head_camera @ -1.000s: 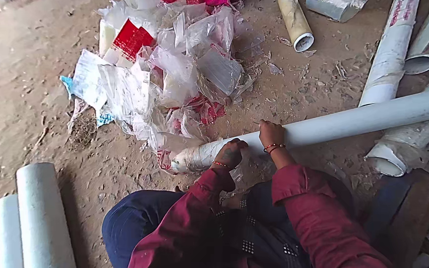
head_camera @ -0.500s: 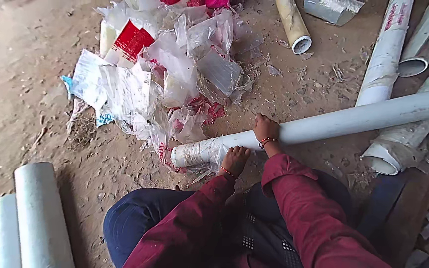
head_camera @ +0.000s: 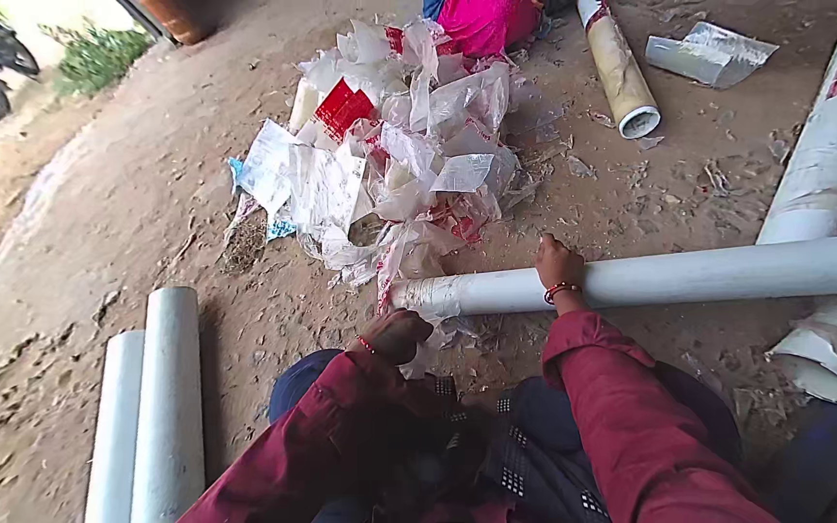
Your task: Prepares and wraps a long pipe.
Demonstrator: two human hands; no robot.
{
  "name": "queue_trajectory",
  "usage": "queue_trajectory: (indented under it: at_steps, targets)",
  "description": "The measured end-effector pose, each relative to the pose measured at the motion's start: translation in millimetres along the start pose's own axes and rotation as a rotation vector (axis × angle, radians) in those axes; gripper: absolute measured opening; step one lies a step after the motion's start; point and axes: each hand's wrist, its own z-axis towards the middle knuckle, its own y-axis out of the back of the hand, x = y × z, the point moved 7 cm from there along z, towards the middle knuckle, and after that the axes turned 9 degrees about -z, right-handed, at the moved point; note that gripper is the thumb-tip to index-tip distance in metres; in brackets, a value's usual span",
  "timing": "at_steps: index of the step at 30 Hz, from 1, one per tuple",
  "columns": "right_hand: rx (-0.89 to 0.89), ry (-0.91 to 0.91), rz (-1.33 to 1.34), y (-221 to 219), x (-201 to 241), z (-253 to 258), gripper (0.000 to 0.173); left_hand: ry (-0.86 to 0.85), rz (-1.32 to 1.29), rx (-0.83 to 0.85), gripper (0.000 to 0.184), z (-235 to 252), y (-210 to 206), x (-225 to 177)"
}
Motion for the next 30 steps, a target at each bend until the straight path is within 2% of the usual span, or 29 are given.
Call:
queue_trajectory:
  at_steps: [1, 4, 5, 7, 9, 11, 14, 16, 19, 23, 25, 28, 29, 30]
  targets:
    - [0.002, -0.009, -0.011, 1, 1, -1, 0.037, 0.095, 0.051, -0.108, 0.019, -24, 25, 20]
    - [-0.029, -0.022, -0.048, 0, 3, -6, 0.036, 0.347, 0.159, -0.664, 0.009, -116, 114, 117]
    - [-0.042, -0.031, -0.061, -3, 2, -8, 0.036, 0.383, 0.16, -0.77, 0.008, -140, 137, 146]
    - [-0.158, -0.023, -0.042, -5, 3, -12, 0.034, 0.459, -0.049, -0.826, 0.031, -159, 173, 167]
    - [-0.32, -0.003, -0.017, -2, 2, -25, 0.034, 0.36, -0.284, -0.866, 0.046, -139, 191, 171]
    - [-0.452, 0.015, -0.017, 0, -1, -40, 0.033, 0.194, -0.381, -0.868, 0.048, -93, 194, 162]
    - [-0.647, 0.053, -0.066, 0, -4, -62, 0.029, 0.065, -0.322, -0.967, 0.033, -21, 177, 134]
    - [-0.744, 0.087, -0.114, -2, -6, -69, 0.026, 0.144, -0.392, -1.022, 0.025, 22, 153, 131]
    - [-0.728, 0.094, -0.147, -5, -8, -64, 0.026, 0.269, -0.492, -0.941, 0.033, 68, 125, 136]
    - [-0.585, 0.054, -0.122, -6, -3, -49, 0.031, 0.096, -0.47, -1.093, 0.049, 78, 127, 145]
    - [-0.529, 0.035, -0.124, -6, -3, -45, 0.032, 0.098, -0.462, -0.969, 0.056, 87, 116, 149]
    - [-0.509, 0.043, -0.15, -6, -2, -48, 0.032, 0.346, -0.447, -0.411, 0.08, 106, 68, 149]
    - [-0.539, 0.047, -0.165, -6, -1, -51, 0.031, 0.438, -0.401, -0.256, 0.084, 113, 47, 151]
    - [-0.593, 0.054, -0.18, -6, -2, -56, 0.029, 0.48, -0.341, -0.179, 0.084, 124, 29, 158]
